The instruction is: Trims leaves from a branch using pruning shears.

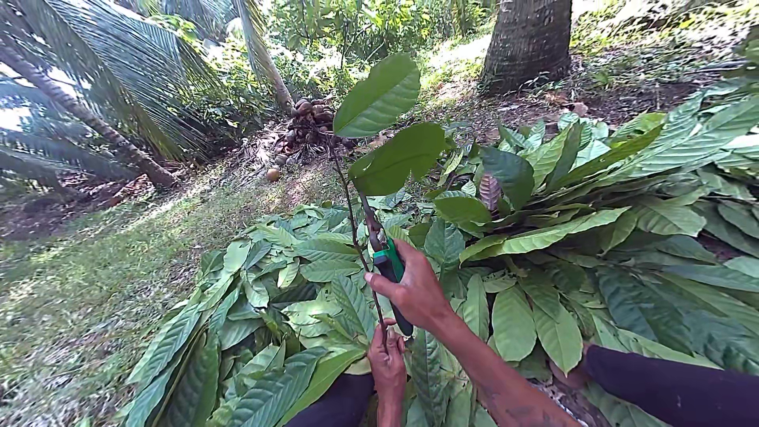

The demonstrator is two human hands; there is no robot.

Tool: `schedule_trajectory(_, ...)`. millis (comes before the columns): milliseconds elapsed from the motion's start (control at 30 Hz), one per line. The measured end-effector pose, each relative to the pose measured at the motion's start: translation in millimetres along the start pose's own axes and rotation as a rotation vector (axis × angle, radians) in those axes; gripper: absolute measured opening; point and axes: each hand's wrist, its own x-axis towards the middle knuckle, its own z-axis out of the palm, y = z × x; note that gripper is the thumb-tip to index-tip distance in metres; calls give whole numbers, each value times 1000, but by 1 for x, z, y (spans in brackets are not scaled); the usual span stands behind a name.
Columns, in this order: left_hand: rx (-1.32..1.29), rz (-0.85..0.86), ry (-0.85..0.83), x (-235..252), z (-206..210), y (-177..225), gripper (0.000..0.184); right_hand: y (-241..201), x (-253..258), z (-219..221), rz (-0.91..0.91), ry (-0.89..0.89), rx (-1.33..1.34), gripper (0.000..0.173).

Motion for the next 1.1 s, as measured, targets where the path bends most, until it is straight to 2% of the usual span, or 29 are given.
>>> schedule_trajectory(300, 98, 13, 114, -1, 0, 1, 22, 6, -8, 9, 23, -24, -30, 53)
schedule_trajectory(633, 123, 49, 99, -2, 0, -2, 23, 0, -2, 13, 3, -4, 50, 50)
schedule_trajectory(833, 104, 22, 94, -2, 1, 3, 22, 6, -1, 19, -41, 64, 173, 33)
schedule_trajectory(900, 64, 6, 88, -2, 0, 0, 22, 5, 0, 18, -39, 33, 202, 33)
schedule_trajectory(1000, 14, -10, 57, -3, -3, -6, 23, -2, 8, 7, -33, -99, 207, 43)
schedule_trajectory(1100, -24, -19, 10, -4, -5, -8, 26, -13, 21, -3, -41, -182, 226, 40)
